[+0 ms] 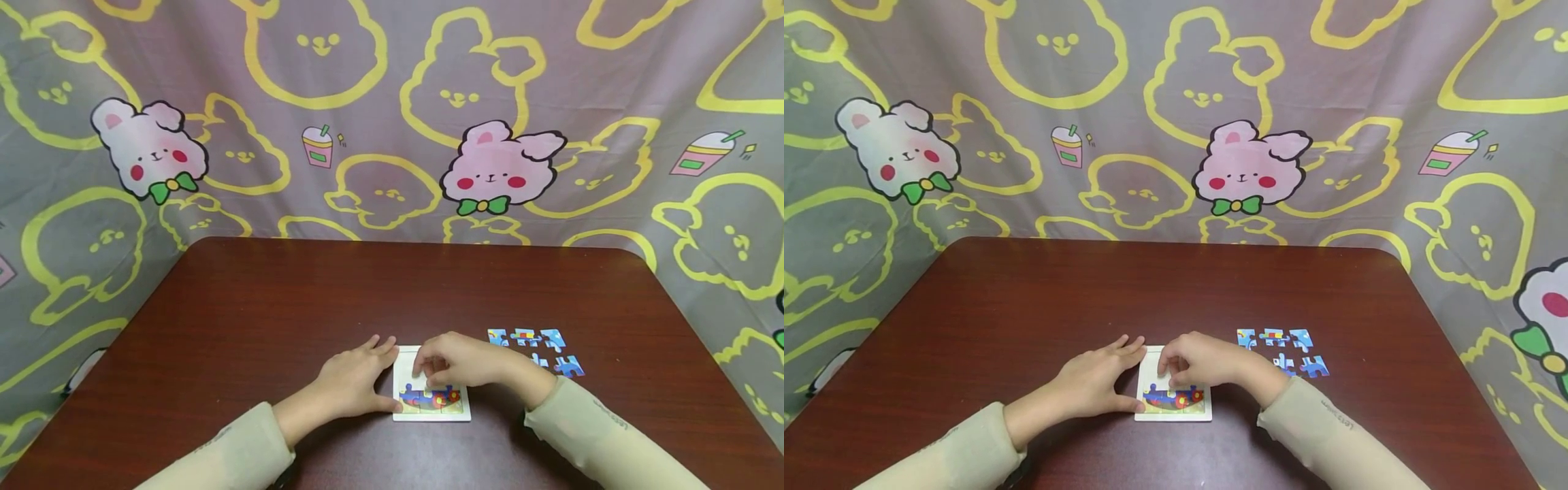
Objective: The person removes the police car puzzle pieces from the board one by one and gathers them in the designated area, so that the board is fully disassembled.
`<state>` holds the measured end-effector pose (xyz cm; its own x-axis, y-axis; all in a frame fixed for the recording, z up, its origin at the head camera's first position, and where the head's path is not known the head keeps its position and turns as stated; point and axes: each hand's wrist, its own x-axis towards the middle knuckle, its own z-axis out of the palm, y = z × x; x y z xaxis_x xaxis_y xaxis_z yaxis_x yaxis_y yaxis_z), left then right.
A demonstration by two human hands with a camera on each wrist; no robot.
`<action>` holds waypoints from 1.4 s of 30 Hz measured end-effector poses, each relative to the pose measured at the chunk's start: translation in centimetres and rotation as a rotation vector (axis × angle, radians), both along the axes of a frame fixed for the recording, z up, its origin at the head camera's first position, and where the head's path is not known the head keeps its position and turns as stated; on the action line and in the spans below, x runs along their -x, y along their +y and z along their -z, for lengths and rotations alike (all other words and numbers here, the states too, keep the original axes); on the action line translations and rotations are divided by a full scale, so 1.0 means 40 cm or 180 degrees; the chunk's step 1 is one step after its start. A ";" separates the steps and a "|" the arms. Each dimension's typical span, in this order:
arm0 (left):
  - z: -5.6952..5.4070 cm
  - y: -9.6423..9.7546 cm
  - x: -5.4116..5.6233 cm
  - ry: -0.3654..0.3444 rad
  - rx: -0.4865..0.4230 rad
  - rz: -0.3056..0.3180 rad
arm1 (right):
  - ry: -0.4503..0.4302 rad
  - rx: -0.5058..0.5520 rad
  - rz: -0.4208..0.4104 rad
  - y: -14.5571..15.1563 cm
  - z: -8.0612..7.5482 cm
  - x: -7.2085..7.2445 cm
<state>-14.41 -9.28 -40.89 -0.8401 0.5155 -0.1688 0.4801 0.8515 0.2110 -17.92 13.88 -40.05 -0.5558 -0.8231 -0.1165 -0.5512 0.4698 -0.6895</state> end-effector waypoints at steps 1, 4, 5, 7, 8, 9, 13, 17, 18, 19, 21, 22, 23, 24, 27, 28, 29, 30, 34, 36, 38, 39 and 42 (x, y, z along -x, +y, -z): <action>-0.001 0.000 0.000 -0.0007 -0.0003 -0.0001 | 0.0021 -0.0030 -0.0011 -0.006 0.001 -0.001; -0.003 -0.001 0.001 -0.0014 -0.0002 0.0002 | 0.0094 -0.0107 -0.0045 -0.021 0.003 -0.004; -0.003 -0.001 0.001 -0.0013 0.0006 0.0003 | 0.0116 -0.0135 -0.0056 -0.025 0.005 -0.005; -0.003 -0.002 0.001 -0.0019 0.0013 0.0000 | 0.0137 -0.0177 -0.0076 -0.033 0.006 -0.008; -0.003 -0.002 0.001 -0.0022 0.0019 -0.0001 | 0.0136 -0.0197 -0.0079 -0.037 0.007 -0.009; -0.002 -0.002 0.001 -0.0024 0.0015 0.0000 | 0.0132 -0.0217 -0.0078 -0.040 0.008 -0.010; -0.001 -0.003 0.001 -0.0016 -0.0014 0.0008 | 0.0110 -0.0269 -0.0036 -0.050 0.010 -0.016; -0.002 -0.004 0.002 -0.0013 -0.0023 0.0001 | 0.0144 -0.0295 0.0030 -0.058 0.012 -0.022; -0.003 -0.004 0.002 -0.0013 -0.0018 0.0002 | 0.0155 -0.0299 0.0048 -0.059 0.013 -0.024; -0.003 -0.005 0.002 -0.0007 -0.0015 0.0007 | 0.0167 -0.0307 0.0069 -0.060 0.013 -0.026; -0.003 -0.004 0.002 -0.0014 -0.0011 0.0009 | 0.0175 -0.0318 0.0106 -0.062 0.013 -0.028; -0.004 -0.004 0.002 -0.0015 -0.0010 0.0013 | 0.0175 -0.0328 0.0128 -0.062 0.014 -0.029; -0.004 -0.004 0.003 -0.0017 -0.0012 0.0018 | 0.0188 -0.0347 0.0142 -0.063 0.014 -0.030; -0.005 -0.005 0.002 -0.0020 -0.0018 0.0024 | 0.0188 -0.0361 0.0158 -0.063 0.014 -0.031; -0.007 -0.007 0.001 -0.0035 -0.0024 0.0045 | 0.0199 -0.0406 0.0180 -0.067 0.016 -0.032; -0.008 -0.009 0.001 -0.0045 -0.0012 0.0050 | 0.0204 -0.0421 0.0184 -0.068 0.016 -0.032; -0.009 -0.009 0.002 -0.0059 -0.0002 0.0053 | 0.0217 -0.0438 0.0186 -0.069 0.017 -0.032; -0.010 -0.010 0.002 -0.0070 0.0012 0.0058 | 0.0222 -0.0451 0.0188 -0.069 0.017 -0.032; -0.015 -0.009 0.004 -0.0114 0.0068 0.0059 | 0.0274 -0.0495 0.0182 -0.071 0.016 -0.034; -0.015 -0.009 0.004 -0.0115 0.0070 0.0063 | 0.0300 -0.0504 0.0173 -0.072 0.016 -0.034; -0.015 -0.008 0.003 -0.0120 0.0065 0.0056 | 0.0314 -0.0503 0.0167 -0.072 0.017 -0.035; -0.014 -0.009 0.003 -0.0119 0.0060 0.0054 | 0.0316 -0.0501 0.0167 -0.073 0.017 -0.035; -0.014 -0.010 0.004 -0.0108 0.0055 0.0055 | 0.0309 -0.0500 0.0170 -0.073 0.017 -0.036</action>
